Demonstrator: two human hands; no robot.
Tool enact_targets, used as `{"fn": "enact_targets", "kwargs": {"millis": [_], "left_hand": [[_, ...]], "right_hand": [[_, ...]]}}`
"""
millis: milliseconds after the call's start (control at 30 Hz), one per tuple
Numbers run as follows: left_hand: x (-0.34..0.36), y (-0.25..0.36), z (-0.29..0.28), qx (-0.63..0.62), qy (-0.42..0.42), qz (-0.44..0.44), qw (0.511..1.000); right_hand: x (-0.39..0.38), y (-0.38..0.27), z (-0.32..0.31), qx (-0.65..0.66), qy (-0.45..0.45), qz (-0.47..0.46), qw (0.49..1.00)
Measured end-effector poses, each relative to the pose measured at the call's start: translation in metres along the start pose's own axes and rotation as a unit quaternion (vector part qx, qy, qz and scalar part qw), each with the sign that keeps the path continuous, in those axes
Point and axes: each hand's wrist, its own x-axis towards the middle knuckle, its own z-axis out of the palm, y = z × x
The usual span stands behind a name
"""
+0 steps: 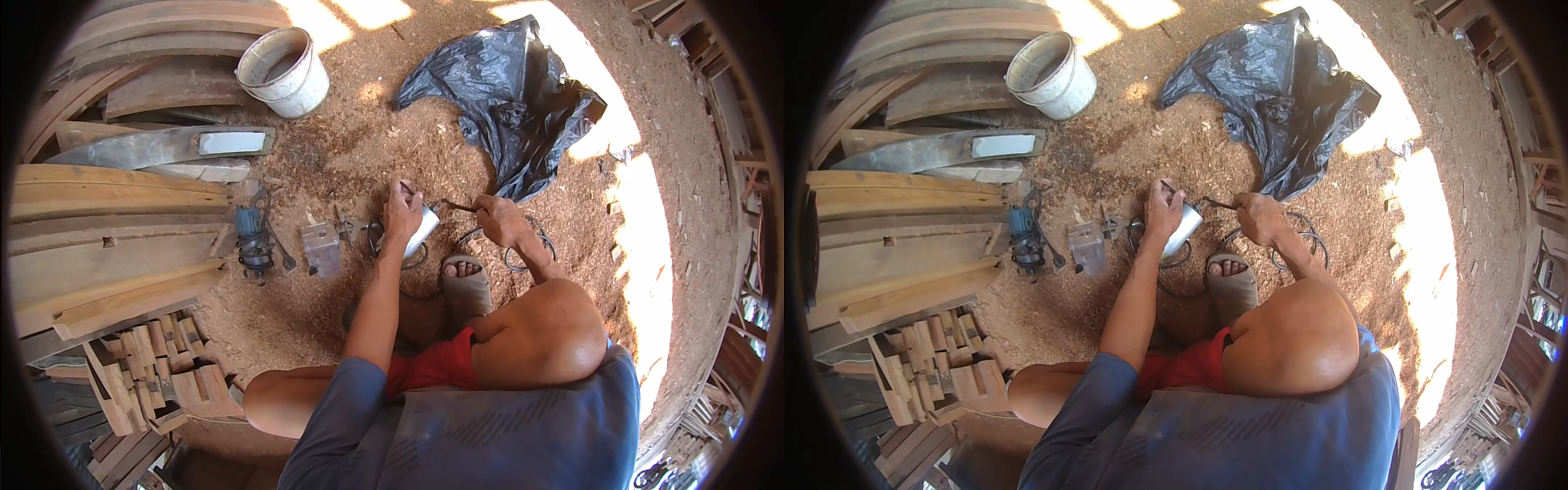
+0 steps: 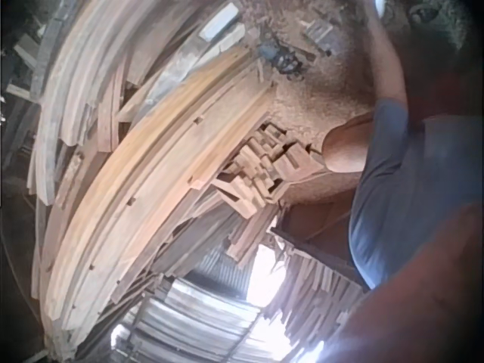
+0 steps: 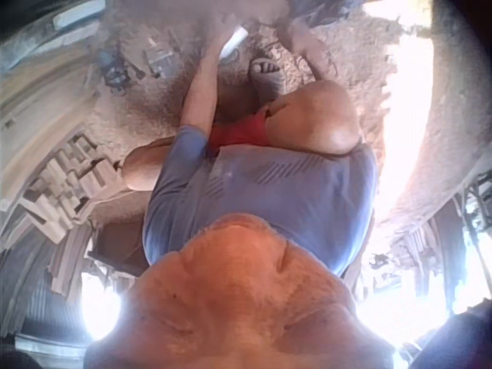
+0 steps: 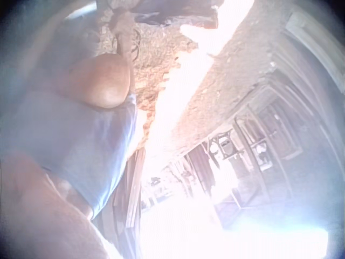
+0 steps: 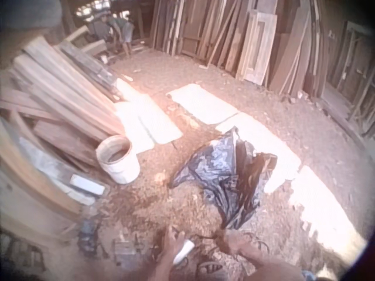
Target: The person removes a metal motor unit from its plastic housing using a wrench, then reinserts the motor back into the housing and secures it by hand.
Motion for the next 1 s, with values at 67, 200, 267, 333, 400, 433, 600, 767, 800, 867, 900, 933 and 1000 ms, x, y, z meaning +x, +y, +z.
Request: {"fn": "enact_targets", "kwargs": {"millis": [67,200,267,333,400,433,600,767,800,867,900,933,1000], "left_hand": [[0.0,0.003,-0.003,0.0,-0.008,-0.017,1.0],[0.002,0.003,-0.002,0.015,0.001,-0.034,0.999],[0.004,0.001,-0.001,0.019,-0.001,-0.049,0.999],[0.005,-0.003,-0.001,0.027,0.003,-0.036,0.999],[0.006,-0.003,0.0,0.026,0.001,-0.034,0.999],[0.006,-0.002,0.001,0.021,-0.003,-0.041,0.999],[0.003,0.007,0.0,0.014,-0.008,-0.033,0.999],[0.002,0.004,-0.006,-0.025,-0.019,0.004,0.999],[0.002,0.005,-0.006,-0.028,-0.02,0.006,0.999],[0.0,0.006,-0.005,-0.034,-0.02,0.011,0.999],[-0.001,0.007,-0.004,-0.033,-0.015,0.018,0.999],[0.0,0.008,-0.003,-0.031,-0.01,0.025,0.999],[0.002,0.003,0.0,-0.032,-0.005,0.046,0.998]], "right_hand": [[-0.002,0.003,0.009,-0.013,0.006,0.004,1.0],[-0.001,0.005,0.024,-0.024,0.009,0.005,1.0],[0.001,-0.005,0.025,-0.03,-0.001,0.014,0.999],[0.005,-0.015,0.026,-0.044,0.002,0.018,0.999],[0.01,-0.022,0.025,-0.067,-0.003,0.011,0.998],[0.013,-0.026,0.024,-0.079,-0.006,0.007,0.997],[0.032,-0.048,0.009,-0.196,-0.067,-0.032,0.978],[0.049,-0.082,0.012,-0.246,-0.116,-0.053,0.961],[0.052,-0.081,0.015,-0.259,-0.133,-0.059,0.955],[0.054,-0.078,0.018,-0.265,-0.158,-0.065,0.949],[0.052,-0.072,0.017,-0.257,-0.166,-0.066,0.95],[0.051,-0.066,0.015,-0.25,-0.174,-0.067,0.95],[0.049,-0.053,0.019,-0.196,-0.14,-0.056,0.969]]}}
